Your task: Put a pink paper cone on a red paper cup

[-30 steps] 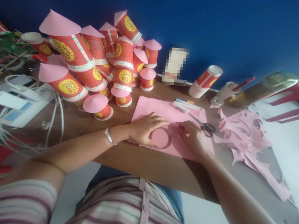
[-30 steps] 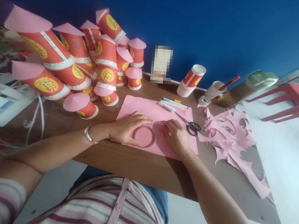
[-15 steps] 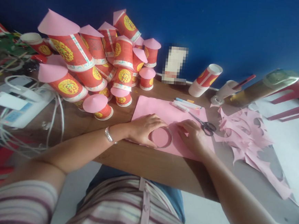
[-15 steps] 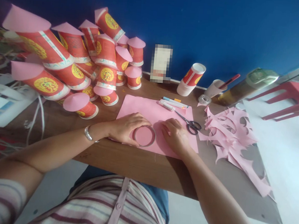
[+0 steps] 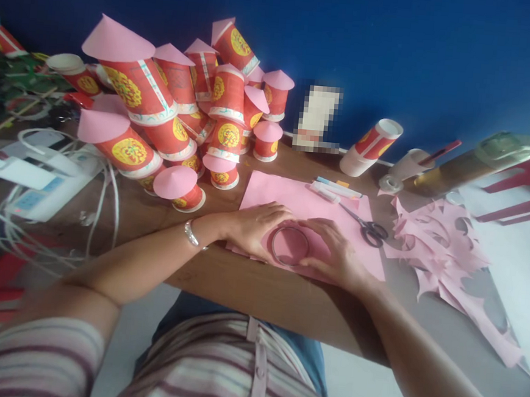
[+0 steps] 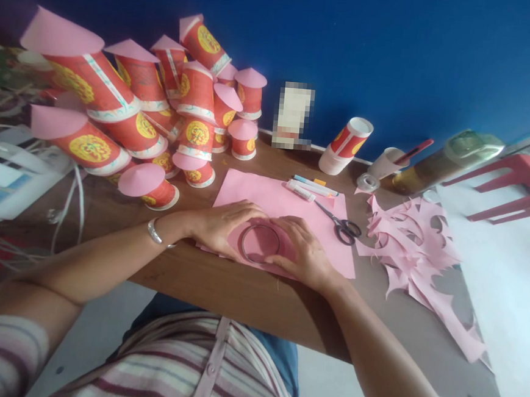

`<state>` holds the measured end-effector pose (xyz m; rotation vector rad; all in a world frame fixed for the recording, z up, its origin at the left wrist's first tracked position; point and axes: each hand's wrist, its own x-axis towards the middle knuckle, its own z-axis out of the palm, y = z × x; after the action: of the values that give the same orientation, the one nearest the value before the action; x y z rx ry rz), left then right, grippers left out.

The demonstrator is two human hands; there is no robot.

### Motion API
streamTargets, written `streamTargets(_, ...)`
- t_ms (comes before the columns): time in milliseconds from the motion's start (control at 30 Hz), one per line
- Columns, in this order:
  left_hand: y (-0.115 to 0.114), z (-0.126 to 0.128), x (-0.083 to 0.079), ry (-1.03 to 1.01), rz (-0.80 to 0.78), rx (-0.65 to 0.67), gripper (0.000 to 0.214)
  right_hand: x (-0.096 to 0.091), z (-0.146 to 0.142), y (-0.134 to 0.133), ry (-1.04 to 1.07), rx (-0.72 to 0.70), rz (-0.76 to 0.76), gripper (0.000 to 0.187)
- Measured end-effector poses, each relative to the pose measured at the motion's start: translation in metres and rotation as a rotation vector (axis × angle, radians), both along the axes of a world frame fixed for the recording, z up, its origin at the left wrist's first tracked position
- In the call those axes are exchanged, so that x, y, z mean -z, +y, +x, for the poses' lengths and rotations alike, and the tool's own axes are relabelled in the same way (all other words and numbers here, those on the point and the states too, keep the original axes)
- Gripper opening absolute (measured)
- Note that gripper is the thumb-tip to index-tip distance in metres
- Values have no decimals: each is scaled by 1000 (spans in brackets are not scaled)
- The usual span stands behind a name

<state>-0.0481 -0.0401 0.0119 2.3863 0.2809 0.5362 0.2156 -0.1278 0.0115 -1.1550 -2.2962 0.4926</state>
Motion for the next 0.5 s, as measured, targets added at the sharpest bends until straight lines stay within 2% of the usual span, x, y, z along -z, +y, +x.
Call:
streamTargets(100, 5, -6, 1, 13, -111, -41, 66, 0, -3, -2, -24, -52, 5, 77)
streamTargets(233, 15, -10, 11, -47, -339, -172, 36, 3, -5, -2, -41, -74, -24, 87)
streamTargets(367, 22, -8, 23, -110, -477, -244, 28, 3, -6, -3, -57, -75, -51, 85)
streamTargets(500, 26, -4, 29, -192, -654, -256, 22, 1, -9, -3, -61, -61, -51, 81)
